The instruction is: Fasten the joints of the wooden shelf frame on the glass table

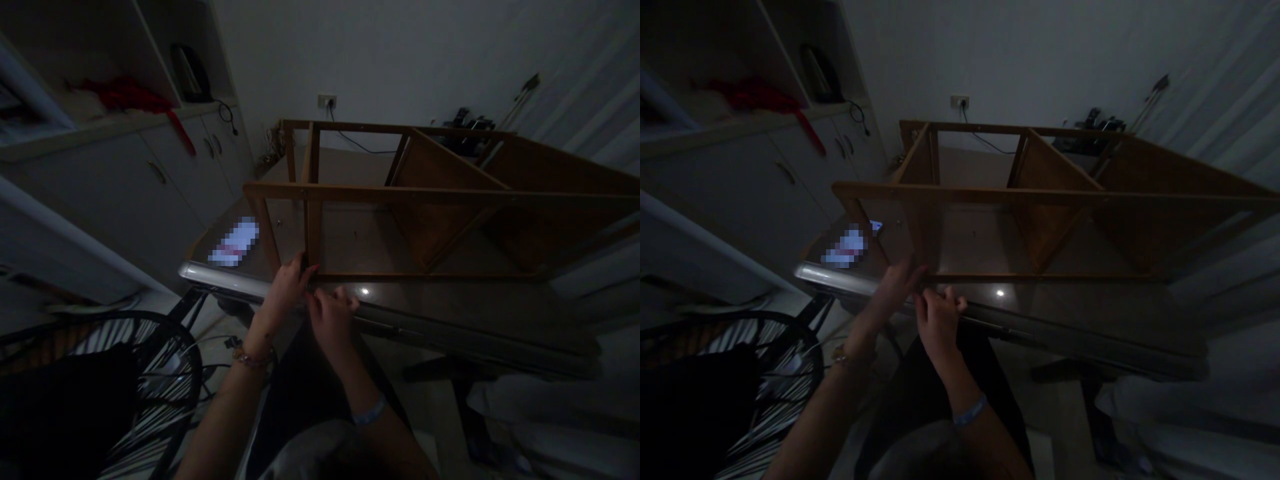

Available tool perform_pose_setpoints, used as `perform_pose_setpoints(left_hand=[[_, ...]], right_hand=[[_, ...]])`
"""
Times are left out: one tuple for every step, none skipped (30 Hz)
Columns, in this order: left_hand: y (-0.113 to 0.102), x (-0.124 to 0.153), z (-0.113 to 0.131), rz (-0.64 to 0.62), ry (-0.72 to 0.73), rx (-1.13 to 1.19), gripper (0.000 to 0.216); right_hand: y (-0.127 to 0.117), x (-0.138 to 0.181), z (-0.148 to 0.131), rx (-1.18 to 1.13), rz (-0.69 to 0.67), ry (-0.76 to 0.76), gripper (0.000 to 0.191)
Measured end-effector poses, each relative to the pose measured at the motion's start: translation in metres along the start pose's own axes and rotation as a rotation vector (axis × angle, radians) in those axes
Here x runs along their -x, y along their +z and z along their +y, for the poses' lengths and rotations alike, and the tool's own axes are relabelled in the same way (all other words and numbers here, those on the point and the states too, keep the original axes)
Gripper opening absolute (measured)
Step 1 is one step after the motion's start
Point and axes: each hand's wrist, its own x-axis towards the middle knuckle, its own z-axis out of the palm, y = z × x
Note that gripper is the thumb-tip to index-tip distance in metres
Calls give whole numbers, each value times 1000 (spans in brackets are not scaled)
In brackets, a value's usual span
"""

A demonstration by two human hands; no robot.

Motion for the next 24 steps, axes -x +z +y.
perform_pose_setpoints(left_hand=[[0,0,0,-5,-4,-3,25],[0,0,1,-6,-10,-4,25],[0,1,1,-7,-9,-4,25],[0,1,1,-6,-5,-4,24],[1,1,1,-1,-5,-4,23],[2,1,1,5,-4,-3,23],[2,2,0,9,-4,-3,23],[2,2,0,12,-4,-3,23],[2,2,0,13,-4,-4,23],[2,2,-1,13,-2,-4,23],[2,1,-1,10,4,-5,23],[2,1,-1,7,9,-3,23],[1,1,0,2,10,1,23],[1,1,0,-1,8,8,24],[0,1,1,-3,3,14,26],[0,1,2,-5,-4,17,28],[0,1,2,-8,-10,18,30],[0,1,3,-10,-18,20,31],[0,1,4,-12,-24,23,31],[0,2,4,-13,-28,27,30],[1,2,4,-12,-28,31,29],[1,2,4,-9,-26,36,28],[2,2,4,-5,-22,41,27],[2,2,4,-2,-15,46,26]], right_hand=[[1,1,0,9,2,-20,24],[2,2,0,16,6,-36,24],[4,2,0,19,13,-46,24],[5,3,0,21,21,-49,24],[7,4,1,22,29,-49,24],[9,4,2,22,33,-47,24],[10,5,2,21,35,-47,23],[12,5,3,20,37,-45,22],[13,5,4,18,39,-43,20],[14,6,5,16,40,-44,20],[14,6,6,16,42,-46,19],[14,6,6,16,43,-46,19],[14,6,6,17,45,-46,19],[14,6,6,18,46,-44,19],[13,5,7,17,48,-44,18],[12,5,7,15,50,-44,18],[12,5,7,11,52,-47,17],[11,5,7,6,52,-52,17],[10,4,7,3,52,-57,17],[10,4,7,0,51,-61,16],[10,4,7,-2,50,-63,16],[10,4,7,-3,48,-64,16],[10,4,7,-4,45,-64,16],[9,3,7,-4,43,-63,16]])
